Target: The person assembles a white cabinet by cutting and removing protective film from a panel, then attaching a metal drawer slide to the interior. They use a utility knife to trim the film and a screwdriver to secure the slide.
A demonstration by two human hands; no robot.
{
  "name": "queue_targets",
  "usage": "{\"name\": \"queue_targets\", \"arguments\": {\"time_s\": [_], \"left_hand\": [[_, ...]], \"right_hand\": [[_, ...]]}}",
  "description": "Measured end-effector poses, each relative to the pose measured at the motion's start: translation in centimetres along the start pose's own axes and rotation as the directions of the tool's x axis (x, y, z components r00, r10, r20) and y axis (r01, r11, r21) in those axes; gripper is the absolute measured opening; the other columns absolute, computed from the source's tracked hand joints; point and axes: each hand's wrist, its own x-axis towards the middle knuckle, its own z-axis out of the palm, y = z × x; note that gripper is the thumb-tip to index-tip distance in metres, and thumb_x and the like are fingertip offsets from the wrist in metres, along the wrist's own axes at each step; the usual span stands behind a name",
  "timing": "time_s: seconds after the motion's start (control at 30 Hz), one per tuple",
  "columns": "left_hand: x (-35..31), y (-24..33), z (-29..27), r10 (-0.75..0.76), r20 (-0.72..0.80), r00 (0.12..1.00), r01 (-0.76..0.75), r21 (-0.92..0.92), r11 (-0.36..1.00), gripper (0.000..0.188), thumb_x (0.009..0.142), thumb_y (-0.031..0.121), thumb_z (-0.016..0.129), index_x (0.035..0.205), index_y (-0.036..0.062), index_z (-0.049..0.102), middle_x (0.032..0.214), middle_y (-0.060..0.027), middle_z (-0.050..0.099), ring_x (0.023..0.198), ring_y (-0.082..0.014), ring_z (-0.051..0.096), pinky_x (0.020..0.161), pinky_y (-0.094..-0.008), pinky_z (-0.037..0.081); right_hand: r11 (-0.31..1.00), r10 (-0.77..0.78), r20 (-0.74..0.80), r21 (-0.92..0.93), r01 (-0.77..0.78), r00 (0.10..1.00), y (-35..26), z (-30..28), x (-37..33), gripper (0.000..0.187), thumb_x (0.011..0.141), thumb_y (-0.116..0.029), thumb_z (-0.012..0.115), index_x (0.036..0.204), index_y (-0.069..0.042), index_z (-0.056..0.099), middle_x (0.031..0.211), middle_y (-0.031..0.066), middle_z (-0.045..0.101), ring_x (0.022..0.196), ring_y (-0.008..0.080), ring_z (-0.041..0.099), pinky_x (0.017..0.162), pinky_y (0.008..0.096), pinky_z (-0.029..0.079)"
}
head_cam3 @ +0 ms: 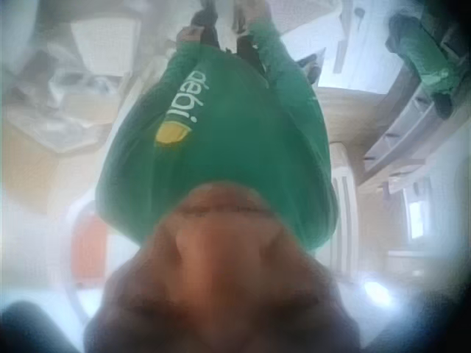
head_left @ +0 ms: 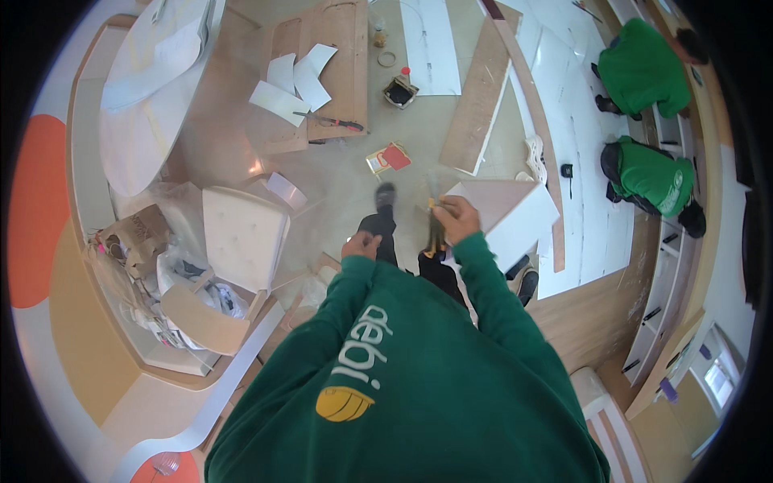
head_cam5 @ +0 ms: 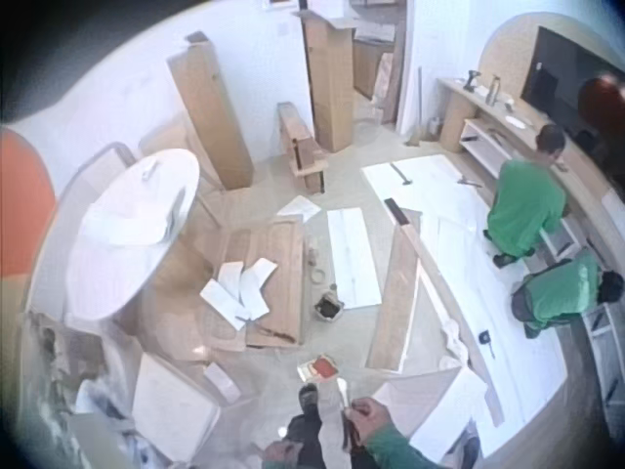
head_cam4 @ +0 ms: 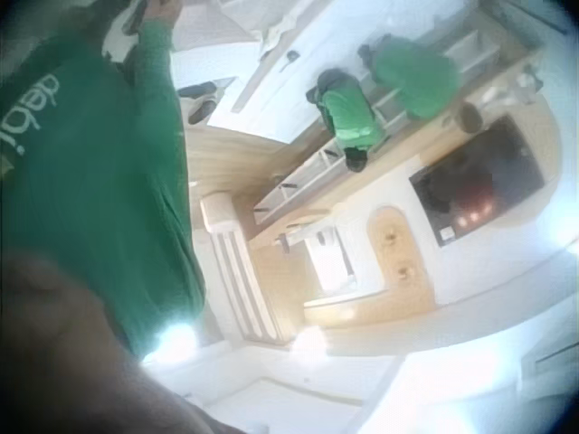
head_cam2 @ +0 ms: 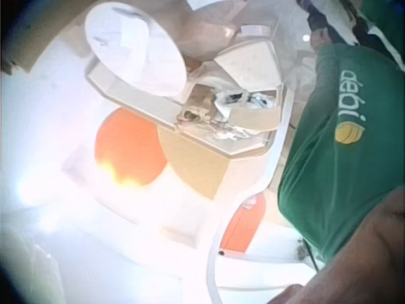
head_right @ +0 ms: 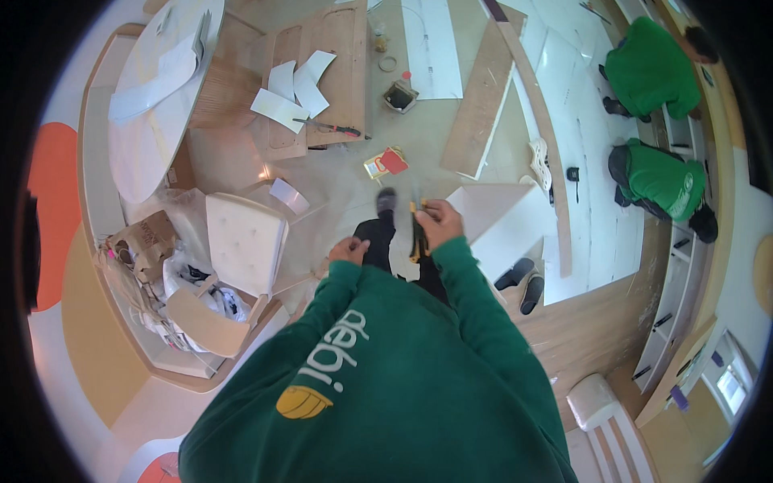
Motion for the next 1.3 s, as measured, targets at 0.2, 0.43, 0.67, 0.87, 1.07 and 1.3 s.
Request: {"name": "queue_targets", "arguments": {"time_s": [0.2, 0.43, 0.67, 0.87, 1.07, 1.3], "left_hand": [[1.1, -10.9, 5.8, -0.221, 0.328, 0.919, 0.091, 0.369, 0.925, 0.044, 0.081, 0.039, 0.067, 0.121, 0.0221, 0.062, 0.128, -0.0125, 0.054, 0.117, -0.0354, 0.052, 0.099, -0.0531, 0.038], [4.2, -9.0, 4.2, -0.62, 0.375, 0.689, 0.432, 0.474, 0.767, 0.091, 0.078, 0.054, 0.065, 0.149, 0.0151, 0.022, 0.148, -0.0184, 0.029, 0.131, -0.0394, 0.036, 0.102, -0.0571, 0.032], [7.3, -8.2, 4.9, -0.629, 0.306, 0.714, 0.417, 0.536, 0.734, 0.096, 0.078, 0.051, 0.067, 0.149, 0.0099, 0.018, 0.145, -0.0255, 0.029, 0.126, -0.0428, 0.038, 0.1, -0.055, 0.034], [6.3, -8.9, 6.2, -0.594, 0.26, 0.761, 0.396, 0.54, 0.743, 0.098, 0.077, 0.049, 0.068, 0.15, 0.0103, 0.017, 0.142, -0.0267, 0.032, 0.122, -0.0421, 0.042, 0.099, -0.053, 0.036], [5.1, -7.1, 8.7, -0.505, 0.193, 0.841, 0.276, 0.65, 0.708, 0.097, 0.076, 0.053, 0.068, 0.149, 0.0107, 0.02, 0.139, -0.026, 0.038, 0.117, -0.0407, 0.047, 0.095, -0.0532, 0.039], [1.6, -6.7, 11.7, -0.2, 0.039, 0.979, 0.165, 0.427, 0.889, 0.086, 0.08, 0.033, 0.072, 0.145, 0.005, 0.024, 0.131, -0.0241, 0.046, 0.114, -0.0335, 0.051, 0.09, -0.0453, 0.046]], "right_hand": [[0.778, 0.115, -0.018, -0.62, -0.101, 0.993, 8.3, 11.5, 17.2, 0.028, 0.081, -0.021, 0.069, 0.103, -0.003, 0.068, 0.092, 0.0149, 0.07, 0.086, 0.0253, 0.067, 0.08, 0.0351, 0.051], [0.716, 0.039, 0.039, -0.698, -0.001, 0.998, 15.6, 20.6, 36.3, 0.029, 0.083, -0.024, 0.065, 0.104, -0.005, 0.068, 0.096, 0.0172, 0.069, 0.091, 0.0328, 0.066, 0.084, 0.0394, 0.05], [0.534, -0.405, 0.257, -0.713, 0.455, 0.878, 18.9, 28.9, 45.4, 0.038, 0.085, -0.02, 0.06, 0.119, -0.003, 0.059, 0.11, 0.0206, 0.063, 0.1, 0.0353, 0.062, 0.088, 0.0403, 0.049], [0.144, 0.097, 0.487, -0.87, 0.472, 0.868, 21.4, 32.8, 43.3, 0.042, 0.086, -0.009, 0.048, 0.128, -0.005, 0.047, 0.119, 0.0206, 0.056, 0.106, 0.0359, 0.058, 0.092, 0.0432, 0.046], [0.744, -0.116, 0.499, -0.529, 0.408, 0.859, 22.6, 31.3, 37.6, 0.022, 0.083, -0.014, 0.053, 0.101, -0.002, 0.058, 0.092, 0.021, 0.064, 0.087, 0.0381, 0.062, 0.075, 0.0472, 0.048], [0.971, 0.217, 0.336, -0.171, -0.167, 0.917, 1.2, 17.4, 9.8, 0.023, 0.091, -0.022, 0.057, 0.104, -0.003, 0.054, 0.076, 0.0082, 0.054, 0.071, 0.0175, 0.057, 0.065, 0.0307, 0.046]]}}
